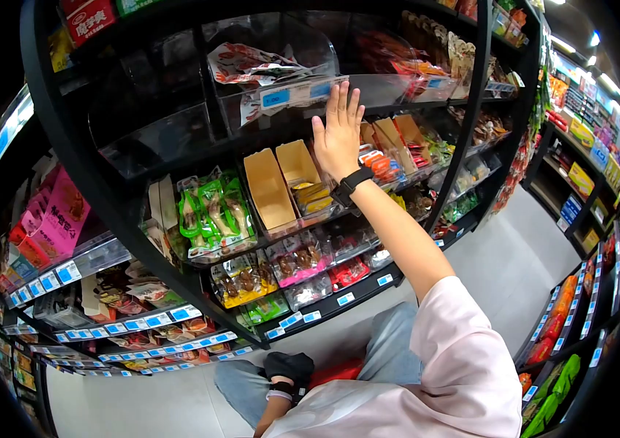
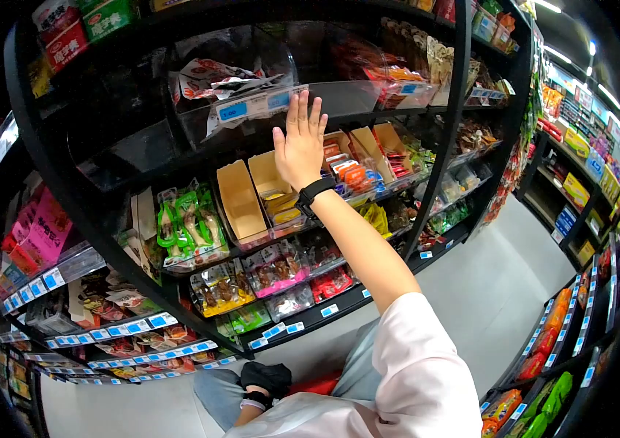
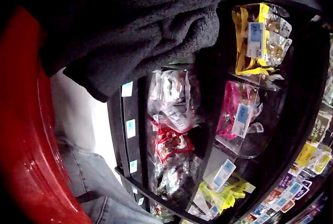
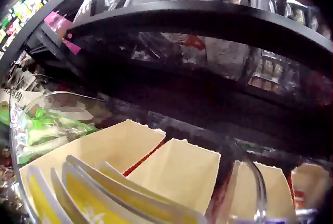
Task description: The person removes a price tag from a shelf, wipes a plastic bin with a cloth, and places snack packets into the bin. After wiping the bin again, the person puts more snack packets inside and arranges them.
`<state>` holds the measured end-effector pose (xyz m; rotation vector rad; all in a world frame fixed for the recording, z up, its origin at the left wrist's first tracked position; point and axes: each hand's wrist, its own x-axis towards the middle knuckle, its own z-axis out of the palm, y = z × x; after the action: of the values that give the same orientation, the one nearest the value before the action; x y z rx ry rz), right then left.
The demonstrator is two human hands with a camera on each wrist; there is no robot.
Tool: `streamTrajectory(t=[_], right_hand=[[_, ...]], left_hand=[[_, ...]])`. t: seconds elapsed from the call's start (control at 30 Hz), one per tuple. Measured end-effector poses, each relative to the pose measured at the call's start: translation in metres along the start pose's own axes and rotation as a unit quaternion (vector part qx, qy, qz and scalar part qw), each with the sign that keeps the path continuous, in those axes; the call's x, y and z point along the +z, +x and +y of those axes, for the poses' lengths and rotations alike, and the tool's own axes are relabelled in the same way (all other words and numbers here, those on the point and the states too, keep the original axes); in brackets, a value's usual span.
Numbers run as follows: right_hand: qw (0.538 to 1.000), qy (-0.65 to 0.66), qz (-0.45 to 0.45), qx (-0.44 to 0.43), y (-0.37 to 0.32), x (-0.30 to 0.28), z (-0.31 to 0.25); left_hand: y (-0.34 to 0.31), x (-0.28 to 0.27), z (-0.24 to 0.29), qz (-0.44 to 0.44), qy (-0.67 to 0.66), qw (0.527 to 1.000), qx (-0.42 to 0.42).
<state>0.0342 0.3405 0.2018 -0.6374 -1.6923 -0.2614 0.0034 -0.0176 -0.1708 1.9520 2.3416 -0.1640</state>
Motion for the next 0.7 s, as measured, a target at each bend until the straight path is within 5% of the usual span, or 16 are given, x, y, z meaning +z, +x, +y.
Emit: streamTrajectory(t=[0.17, 0.23, 0.3, 0.37, 0.43, 0.47, 0.5, 0.53, 0.57, 0.7], right_hand=[[1.000, 0.010, -0.004, -0.004, 0.001, 0.001, 0.003], [0.999, 0.036, 0.013, 0.013, 0.002, 0.003, 0.000], [0.999, 0.044, 0.016, 0.022, 0.003, 0.003, -0.004], [0.998, 0.052, 0.018, 0.028, 0.005, 0.002, -0.009], [0.997, 0.056, 0.020, 0.042, 0.006, 0.002, -0.012], [0.997, 0.056, 0.019, 0.042, 0.006, 0.002, -0.013], [0.997, 0.054, 0.022, 0.046, 0.006, 0.003, -0.014], [0.997, 0.052, 0.025, 0.050, 0.007, 0.003, -0.015], [0.997, 0.052, 0.024, 0.049, 0.007, 0.004, -0.016], [0.993, 0.084, 0.049, 0.066, 0.010, 0.010, -0.021]], left_hand=[[0.003, 0.007, 0.001, -0.027, -0.086, 0.994, -0.059], [0.006, 0.016, -0.004, -0.022, -0.053, 0.998, -0.015], [0.009, 0.041, -0.009, -0.007, -0.023, 0.999, 0.028], [0.017, 0.092, -0.023, 0.019, -0.130, 0.991, 0.005], [0.024, 0.128, -0.034, 0.073, -0.419, 0.905, 0.010], [0.028, 0.130, -0.038, 0.085, -0.662, 0.742, 0.065], [0.024, 0.135, -0.033, 0.055, -0.503, 0.862, 0.015], [0.014, 0.069, -0.017, 0.009, -0.265, 0.964, -0.021], [0.001, -0.013, 0.002, -0.047, -0.062, 0.996, -0.032], [-0.006, -0.049, 0.009, -0.032, 0.029, 0.999, 0.004]])
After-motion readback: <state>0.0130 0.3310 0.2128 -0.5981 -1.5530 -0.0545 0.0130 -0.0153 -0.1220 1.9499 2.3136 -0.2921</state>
